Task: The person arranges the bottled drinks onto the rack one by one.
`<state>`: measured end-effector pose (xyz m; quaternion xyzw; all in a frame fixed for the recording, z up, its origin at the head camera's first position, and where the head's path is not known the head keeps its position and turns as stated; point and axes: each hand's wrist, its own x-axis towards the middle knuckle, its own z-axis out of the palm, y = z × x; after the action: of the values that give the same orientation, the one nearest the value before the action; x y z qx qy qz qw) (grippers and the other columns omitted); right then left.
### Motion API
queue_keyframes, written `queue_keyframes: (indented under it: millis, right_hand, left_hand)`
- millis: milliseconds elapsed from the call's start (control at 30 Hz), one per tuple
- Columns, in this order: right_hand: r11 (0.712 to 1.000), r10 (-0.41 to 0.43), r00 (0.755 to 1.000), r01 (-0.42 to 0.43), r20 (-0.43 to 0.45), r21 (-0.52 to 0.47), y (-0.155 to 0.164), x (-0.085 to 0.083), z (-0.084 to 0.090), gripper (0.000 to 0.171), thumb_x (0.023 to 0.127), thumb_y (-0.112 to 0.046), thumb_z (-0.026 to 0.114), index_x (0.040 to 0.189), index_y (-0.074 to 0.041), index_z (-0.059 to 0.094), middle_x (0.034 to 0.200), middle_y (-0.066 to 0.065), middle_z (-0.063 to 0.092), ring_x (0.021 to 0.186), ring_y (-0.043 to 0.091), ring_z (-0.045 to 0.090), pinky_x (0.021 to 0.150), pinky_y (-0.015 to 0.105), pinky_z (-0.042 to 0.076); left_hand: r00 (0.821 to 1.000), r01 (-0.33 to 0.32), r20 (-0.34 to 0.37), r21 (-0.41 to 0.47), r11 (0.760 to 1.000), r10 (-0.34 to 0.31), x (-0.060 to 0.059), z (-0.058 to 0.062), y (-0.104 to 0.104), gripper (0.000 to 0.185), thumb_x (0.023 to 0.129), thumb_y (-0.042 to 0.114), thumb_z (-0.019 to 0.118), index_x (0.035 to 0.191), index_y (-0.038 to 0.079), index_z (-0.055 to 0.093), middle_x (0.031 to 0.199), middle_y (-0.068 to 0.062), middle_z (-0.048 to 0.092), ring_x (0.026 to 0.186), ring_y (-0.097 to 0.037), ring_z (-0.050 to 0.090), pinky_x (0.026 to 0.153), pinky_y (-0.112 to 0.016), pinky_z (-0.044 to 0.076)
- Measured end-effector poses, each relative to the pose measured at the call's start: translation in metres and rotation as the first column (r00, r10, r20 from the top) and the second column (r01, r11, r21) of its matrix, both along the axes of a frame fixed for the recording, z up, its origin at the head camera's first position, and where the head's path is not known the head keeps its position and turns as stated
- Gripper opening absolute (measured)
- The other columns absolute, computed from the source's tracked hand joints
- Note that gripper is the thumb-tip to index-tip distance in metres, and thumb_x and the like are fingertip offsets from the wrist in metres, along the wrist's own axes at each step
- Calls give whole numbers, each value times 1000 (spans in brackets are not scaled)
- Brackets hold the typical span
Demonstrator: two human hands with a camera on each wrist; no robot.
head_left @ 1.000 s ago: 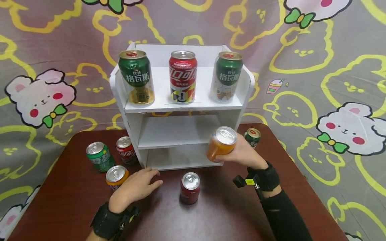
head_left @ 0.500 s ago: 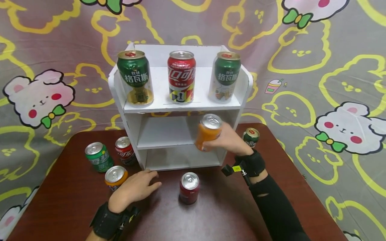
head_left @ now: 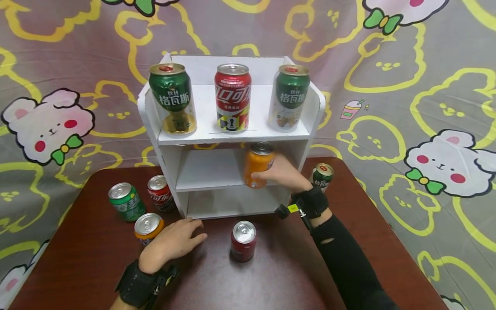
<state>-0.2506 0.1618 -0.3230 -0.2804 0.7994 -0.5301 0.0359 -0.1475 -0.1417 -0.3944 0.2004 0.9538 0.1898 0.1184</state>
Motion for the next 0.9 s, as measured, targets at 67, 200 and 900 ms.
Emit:
queue_keyframes:
  millis: [67,200,900]
  right_hand:
    - [1000,12,1000,-12,1,-20,-2,-3,-1,62,78,-19,78,129,-10,43,117,5,58,101,23,58,91,41,46]
    - [998,28,1000,-28,-6,-55,-9,-4,1,66,77,-9,76,132,-9,39,119,8,57,103,23,58,92,40,45]
    - [998,19,1000,-20,23,67,-21,-8,7,66,75,-10,78,131,-8,42,116,7,59,100,20,59,90,37,46]
  left_hand:
    - [1000,0,4,-3,1000,0,0,1,1,40,91,35,63,117,5,62,113,-14,61,103,-32,58,86,-50,45]
    - [1000,9,0,-6,1000,-9,-1,1,2,40,90,37,63,116,6,62,112,-13,61,101,-31,58,85,-50,46]
    - [1000,22,0,-16,1000,-22,0,-1,3,40,92,35,61,118,5,62,115,-14,60,106,-33,57,88,-50,44]
